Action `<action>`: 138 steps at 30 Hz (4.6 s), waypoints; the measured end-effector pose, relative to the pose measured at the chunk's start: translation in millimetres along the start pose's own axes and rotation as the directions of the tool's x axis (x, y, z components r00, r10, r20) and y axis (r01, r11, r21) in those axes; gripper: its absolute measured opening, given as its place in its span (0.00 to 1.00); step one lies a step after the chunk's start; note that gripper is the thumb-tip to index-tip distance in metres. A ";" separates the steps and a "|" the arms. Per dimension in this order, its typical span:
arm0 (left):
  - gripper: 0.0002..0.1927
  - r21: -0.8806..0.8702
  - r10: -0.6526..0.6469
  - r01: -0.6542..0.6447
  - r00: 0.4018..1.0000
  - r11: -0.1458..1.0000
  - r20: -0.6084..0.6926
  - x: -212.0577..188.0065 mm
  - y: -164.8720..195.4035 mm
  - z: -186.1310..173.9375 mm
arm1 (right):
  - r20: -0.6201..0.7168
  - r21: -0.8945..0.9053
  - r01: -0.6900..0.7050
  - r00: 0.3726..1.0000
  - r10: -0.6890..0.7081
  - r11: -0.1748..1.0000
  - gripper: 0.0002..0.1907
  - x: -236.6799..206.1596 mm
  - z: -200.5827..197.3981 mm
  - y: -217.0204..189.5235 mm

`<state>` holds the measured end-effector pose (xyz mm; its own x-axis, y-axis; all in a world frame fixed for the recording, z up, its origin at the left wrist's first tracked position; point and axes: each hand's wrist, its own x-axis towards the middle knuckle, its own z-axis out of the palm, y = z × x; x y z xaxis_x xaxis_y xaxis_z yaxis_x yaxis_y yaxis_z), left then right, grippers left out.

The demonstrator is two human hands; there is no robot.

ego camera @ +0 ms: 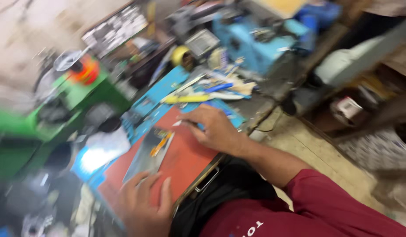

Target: The person handles a disassembled smartphone, connects a charging cable, and checks the device. They then pick up another phone and repeat the process. The task involves connecting and disconnecting cables and inspecting the internal components.

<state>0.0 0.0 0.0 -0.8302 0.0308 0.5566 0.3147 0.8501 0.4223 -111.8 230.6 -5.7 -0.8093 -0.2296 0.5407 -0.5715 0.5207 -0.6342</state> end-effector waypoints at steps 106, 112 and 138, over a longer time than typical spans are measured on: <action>0.31 -0.794 -0.064 0.594 0.794 -0.127 0.605 -129.3 9.9 36.0 | 0.406 0.442 -0.002 0.892 -0.198 0.897 0.12 -92.3 -17.9 -22.6; 0.25 -0.838 -0.120 0.492 0.871 0.237 0.477 -120.5 15.7 23.5 | 0.237 0.441 0.365 0.834 -0.499 0.820 0.10 -95.3 -23.4 -32.5; 0.31 -0.835 -0.030 0.141 0.989 0.533 0.147 -114.9 4.6 26.8 | 0.140 0.445 0.462 0.810 -0.569 0.767 0.12 -107.4 -11.7 -29.2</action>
<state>84.5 14.4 -81.2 -0.8981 0.0822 0.4321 0.4348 0.0184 0.9003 -6.6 249.7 -38.7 -0.3492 -0.5975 0.7219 -0.8729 -0.0727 -0.4824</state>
